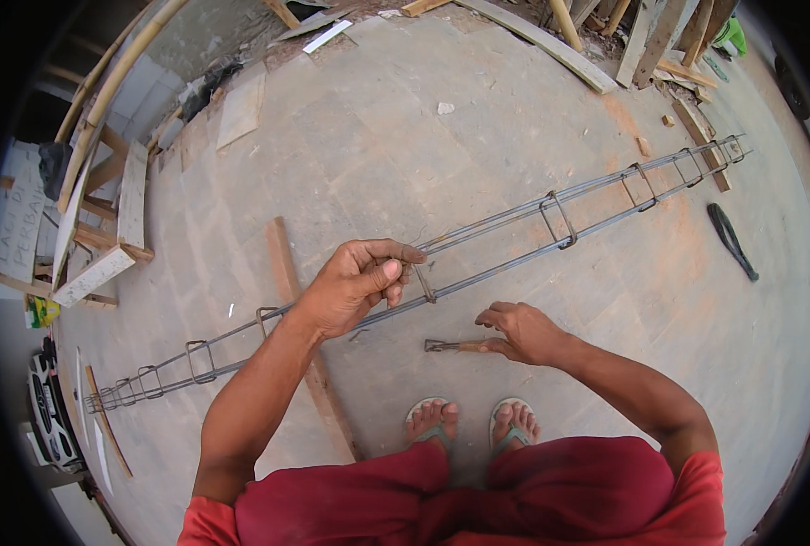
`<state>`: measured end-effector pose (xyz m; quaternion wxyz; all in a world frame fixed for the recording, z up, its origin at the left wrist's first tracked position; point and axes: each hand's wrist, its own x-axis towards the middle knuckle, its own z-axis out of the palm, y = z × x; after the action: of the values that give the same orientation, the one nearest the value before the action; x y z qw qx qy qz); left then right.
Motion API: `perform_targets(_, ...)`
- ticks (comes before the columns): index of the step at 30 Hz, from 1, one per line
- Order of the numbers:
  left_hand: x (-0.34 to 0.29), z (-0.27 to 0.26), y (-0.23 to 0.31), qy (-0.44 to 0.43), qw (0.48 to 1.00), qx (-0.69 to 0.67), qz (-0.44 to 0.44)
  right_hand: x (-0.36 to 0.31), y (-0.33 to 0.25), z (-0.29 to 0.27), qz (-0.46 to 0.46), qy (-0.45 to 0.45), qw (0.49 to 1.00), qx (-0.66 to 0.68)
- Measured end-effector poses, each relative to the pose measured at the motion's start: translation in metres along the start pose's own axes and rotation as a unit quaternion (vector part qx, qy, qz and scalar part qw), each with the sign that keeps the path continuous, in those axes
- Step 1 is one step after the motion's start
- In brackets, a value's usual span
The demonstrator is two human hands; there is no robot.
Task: The person ties a metal rebar cage together using wire and pliers. They wrap wire around the intersections of the rebar bars and twist it tight with pliers to secure the structure. The person works systematically along the length of the cage, moving from one joint to the next.
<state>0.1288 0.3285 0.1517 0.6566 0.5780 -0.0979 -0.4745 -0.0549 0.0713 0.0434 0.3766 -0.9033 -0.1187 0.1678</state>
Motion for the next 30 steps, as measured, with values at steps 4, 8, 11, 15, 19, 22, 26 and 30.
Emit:
perform_targets(4, -0.005, 0.003, -0.006, -0.03, 0.999, -0.033, -0.011, 0.021, -0.059, -0.066, -0.085, 0.266, 0.96, -0.009)
perform_targets(8, -0.006, 0.011, -0.009, -0.064, 0.998, 0.008, -0.004, 0.034, -0.082, -0.096, -0.181, 0.297, 0.933, -0.097)
perform_targets(11, -0.007, 0.019, -0.006, -0.058, 0.997, 0.058, 0.006, 0.035, -0.076, -0.093, -0.19, 0.237, 0.951, -0.065)
perform_targets(15, -0.009, 0.021, -0.008, -0.041, 0.993, 0.104, 0.028, 0.036, -0.075, -0.087, -0.177, 0.188, 0.963, 0.081)
perform_targets(19, -0.01, 0.024, -0.007, -0.025, 0.983, 0.182, 0.025, 0.036, -0.077, -0.086, -0.176, 0.122, 0.964, 0.159)
perform_targets(22, -0.012, 0.028, -0.003, -0.014, 0.979, 0.202, 0.019, 0.033, -0.081, -0.089, -0.152, 0.096, 0.967, 0.179)
perform_targets(26, -0.011, 0.024, -0.005, 0.031, 0.99, 0.138, -0.03, 0.035, -0.078, -0.092, -0.167, 0.12, 0.967, 0.153)
perform_targets(30, -0.009, 0.028, 0.007, 0.117, 0.959, 0.252, -0.052, 0.032, -0.073, -0.092, -0.141, 0.144, 0.979, 0.024)
